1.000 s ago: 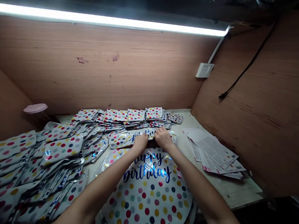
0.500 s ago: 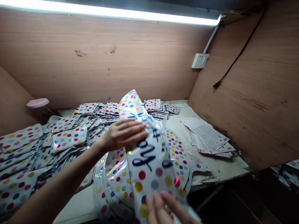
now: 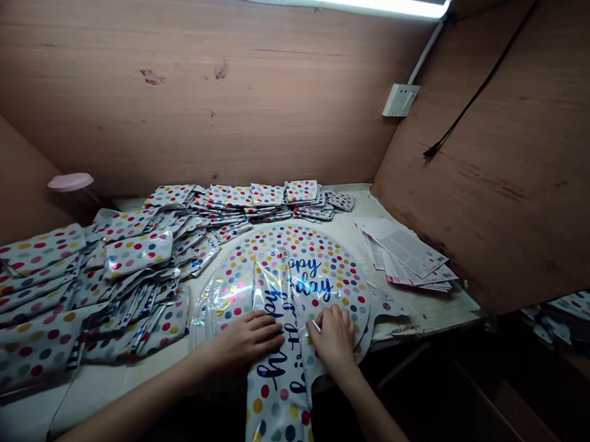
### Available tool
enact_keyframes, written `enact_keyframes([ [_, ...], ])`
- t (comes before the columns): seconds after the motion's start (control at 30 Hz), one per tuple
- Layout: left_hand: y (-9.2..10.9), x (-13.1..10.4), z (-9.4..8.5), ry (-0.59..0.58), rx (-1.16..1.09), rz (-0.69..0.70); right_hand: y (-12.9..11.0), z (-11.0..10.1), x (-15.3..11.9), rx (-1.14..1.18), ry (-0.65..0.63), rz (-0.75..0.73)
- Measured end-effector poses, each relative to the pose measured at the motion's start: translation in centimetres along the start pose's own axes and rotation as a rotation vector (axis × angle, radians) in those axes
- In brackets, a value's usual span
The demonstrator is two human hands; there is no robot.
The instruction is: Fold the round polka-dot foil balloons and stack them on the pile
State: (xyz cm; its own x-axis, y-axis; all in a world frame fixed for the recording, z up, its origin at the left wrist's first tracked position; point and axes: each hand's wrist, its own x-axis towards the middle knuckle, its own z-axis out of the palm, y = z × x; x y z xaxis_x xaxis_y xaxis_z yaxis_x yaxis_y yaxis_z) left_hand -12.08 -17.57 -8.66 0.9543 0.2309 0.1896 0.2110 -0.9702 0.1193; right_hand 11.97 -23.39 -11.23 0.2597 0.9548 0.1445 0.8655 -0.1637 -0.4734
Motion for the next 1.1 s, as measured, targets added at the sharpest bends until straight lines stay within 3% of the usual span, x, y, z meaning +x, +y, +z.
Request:
enact_keyframes([
  [0.1,1.2,-0.8,0.9,0.036,0.007,-0.103,-1.1,0.2,-0.8,0.372,-0.122,-0.123],
  [0.17,1.6,-1.4,1.5,0.046,0.007,-0.131,-0.8,-0.2,-1.5,0.532,-0.236,-0.332],
  [0.3,1.9,-2.5,2.7,0.156,-0.011,-0.171,1.0,-1.1,-1.6,0.295,-0.443,-0.867],
  [0.37,2.2,-2.9,3.0,0.238,-0.047,-0.27,1.4,-1.4,-1.2,0.163,-0.513,-0.979],
  [0.43,2.5,-3.1,3.0,0.305,-0.145,-0.451,1.0,-1.4,-0.5,0.144,-0.529,-0.991],
  [0.5,2.4,-2.7,2.8,0.336,-0.278,-0.709,-0.1,-0.9,0.3,0.234,-0.444,-0.871],
  [0.63,1.2,-0.6,2.2,0.322,-0.325,-1.205,-3.7,1.3,2.6,0.347,-0.23,-0.277],
  [0.7,0.5,0.6,2.2,0.326,-0.217,-1.324,-5.2,2.3,3.7,0.284,-0.202,-0.084],
  [0.8,-0.2,2.2,2.3,0.234,-0.071,-1.383,-6.5,3.2,4.1,0.157,-0.127,0.024],
  [0.9,-0.3,3.5,2.2,0.096,-0.021,-1.33,-6.5,3.4,2.9,0.011,0.01,-0.03],
  [1.0,-0.3,4.2,2.2,0.008,0.004,-1.236,-5.4,2.9,1.3,-0.104,0.087,-0.409],
  [1.1,-0.9,4.1,2.2,0.028,0.102,-1.091,-3.9,2.6,0.9,-0.126,0.004,-0.772],
])
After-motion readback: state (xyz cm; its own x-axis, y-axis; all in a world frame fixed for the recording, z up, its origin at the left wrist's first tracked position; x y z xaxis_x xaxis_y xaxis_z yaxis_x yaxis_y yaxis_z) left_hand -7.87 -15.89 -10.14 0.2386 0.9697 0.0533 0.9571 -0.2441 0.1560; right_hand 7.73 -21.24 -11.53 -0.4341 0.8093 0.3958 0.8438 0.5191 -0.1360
